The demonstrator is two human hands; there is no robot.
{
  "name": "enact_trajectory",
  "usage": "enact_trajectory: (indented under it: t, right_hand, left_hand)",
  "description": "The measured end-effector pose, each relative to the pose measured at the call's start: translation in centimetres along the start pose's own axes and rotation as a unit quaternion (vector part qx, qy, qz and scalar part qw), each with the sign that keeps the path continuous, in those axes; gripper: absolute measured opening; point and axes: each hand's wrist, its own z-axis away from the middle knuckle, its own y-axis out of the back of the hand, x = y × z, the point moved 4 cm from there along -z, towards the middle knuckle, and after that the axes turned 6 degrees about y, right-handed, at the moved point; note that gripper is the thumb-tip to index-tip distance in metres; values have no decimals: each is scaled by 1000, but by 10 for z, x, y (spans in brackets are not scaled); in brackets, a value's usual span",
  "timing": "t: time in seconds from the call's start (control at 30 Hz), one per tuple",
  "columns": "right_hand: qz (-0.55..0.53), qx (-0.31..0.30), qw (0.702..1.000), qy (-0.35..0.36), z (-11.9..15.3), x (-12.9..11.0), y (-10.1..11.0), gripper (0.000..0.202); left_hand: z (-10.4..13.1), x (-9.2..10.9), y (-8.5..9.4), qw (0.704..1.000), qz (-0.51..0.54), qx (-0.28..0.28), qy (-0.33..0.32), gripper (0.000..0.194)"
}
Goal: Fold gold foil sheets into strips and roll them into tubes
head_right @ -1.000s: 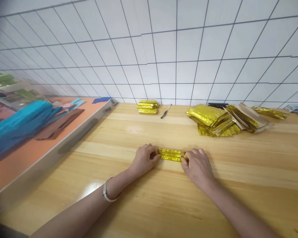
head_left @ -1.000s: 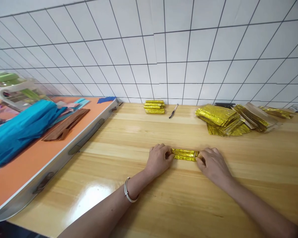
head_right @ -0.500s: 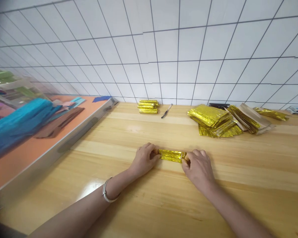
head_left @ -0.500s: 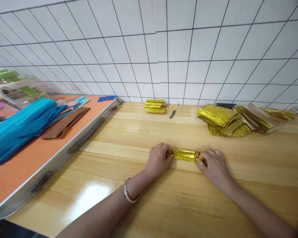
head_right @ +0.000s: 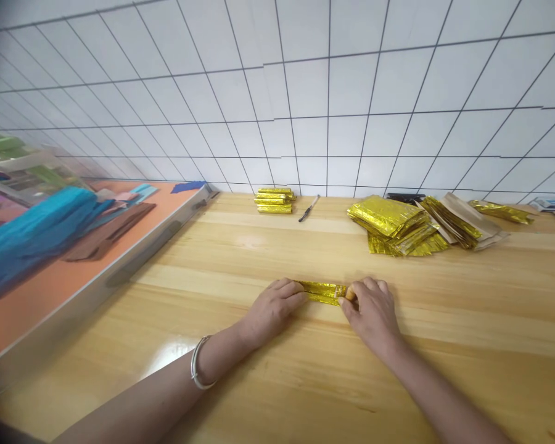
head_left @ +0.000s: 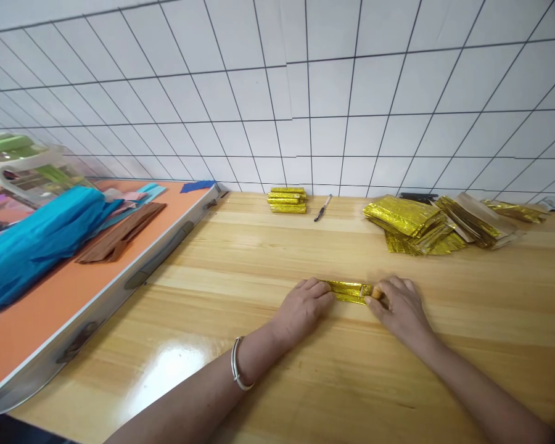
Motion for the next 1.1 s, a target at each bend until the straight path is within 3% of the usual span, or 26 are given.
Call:
enact_trajectory:
  t: [0.2,0.6,0.77,0.9,1.1]
  right_hand:
    - [2,-10,1000,-2,-3,-1,3,16]
    - [41,-17,999,8,-4,-2,2,19]
    - [55,-13,998,12,-7,-3,1,22]
    - [-2,-13,999,35,-6,5,3,24]
    - [-80,5,994,69,18,9,20,24]
  left_hand:
    - [-1,8,1,997,-42,-30,-58,21]
    - [-1,17,-2,987,-119,-55,-97,30]
    - [-3,26,-4,985,-137,-59,-85,34]
    - [-8,36,-5,982,-161,-72,-63,42]
    - [-9,41,-7,986,-154,-52,-48,40]
